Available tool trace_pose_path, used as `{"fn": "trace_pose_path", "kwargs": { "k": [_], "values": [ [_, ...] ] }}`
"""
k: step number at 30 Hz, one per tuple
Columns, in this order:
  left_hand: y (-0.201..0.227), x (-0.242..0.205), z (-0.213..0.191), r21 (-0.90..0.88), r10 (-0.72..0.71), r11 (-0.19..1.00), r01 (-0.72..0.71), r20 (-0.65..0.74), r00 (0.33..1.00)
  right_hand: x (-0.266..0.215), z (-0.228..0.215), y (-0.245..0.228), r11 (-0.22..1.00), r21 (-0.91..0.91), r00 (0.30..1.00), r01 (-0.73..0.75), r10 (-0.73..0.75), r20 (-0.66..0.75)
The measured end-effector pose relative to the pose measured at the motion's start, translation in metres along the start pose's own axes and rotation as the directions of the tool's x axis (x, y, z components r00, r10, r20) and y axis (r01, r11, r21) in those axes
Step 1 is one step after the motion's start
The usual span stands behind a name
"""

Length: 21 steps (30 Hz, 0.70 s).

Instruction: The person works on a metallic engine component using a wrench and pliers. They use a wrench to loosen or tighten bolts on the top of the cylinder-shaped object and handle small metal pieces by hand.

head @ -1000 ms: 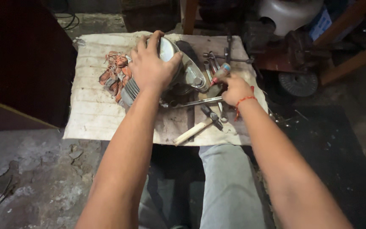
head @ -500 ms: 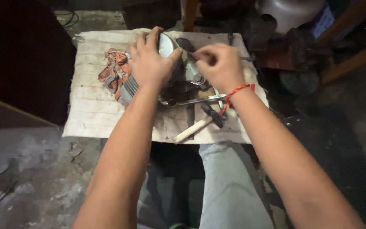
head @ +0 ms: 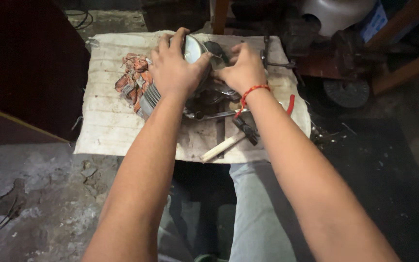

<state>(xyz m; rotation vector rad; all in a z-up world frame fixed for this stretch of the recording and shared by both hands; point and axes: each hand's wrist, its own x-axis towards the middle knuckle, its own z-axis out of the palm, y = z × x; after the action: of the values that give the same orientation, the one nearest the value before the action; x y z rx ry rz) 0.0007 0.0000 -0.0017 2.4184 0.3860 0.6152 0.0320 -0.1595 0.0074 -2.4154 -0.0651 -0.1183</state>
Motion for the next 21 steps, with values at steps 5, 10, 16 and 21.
{"fn": "trace_pose_path", "kwargs": {
  "k": [5,10,16,21],
  "values": [
    [0.000,-0.001,0.000,-0.007,0.005,1.000,-0.005,-0.004,1.000,0.007,0.013,0.005,0.982,-0.191,0.993,-0.002,0.025,0.118],
    [0.002,-0.002,-0.002,0.001,-0.022,1.000,0.022,0.036,0.999,0.004,0.026,0.003,0.994,-0.013,0.966,0.107,-0.107,-0.237],
    [0.000,-0.002,0.001,0.011,0.001,1.000,-0.002,0.030,1.000,0.011,0.021,-0.006,0.995,-0.005,0.995,0.096,-0.096,-0.027],
    [0.000,-0.003,0.000,0.017,-0.010,1.000,0.010,0.017,1.000,-0.006,0.029,0.006,0.982,0.023,0.981,0.189,-0.188,-0.041]
  ]
}}
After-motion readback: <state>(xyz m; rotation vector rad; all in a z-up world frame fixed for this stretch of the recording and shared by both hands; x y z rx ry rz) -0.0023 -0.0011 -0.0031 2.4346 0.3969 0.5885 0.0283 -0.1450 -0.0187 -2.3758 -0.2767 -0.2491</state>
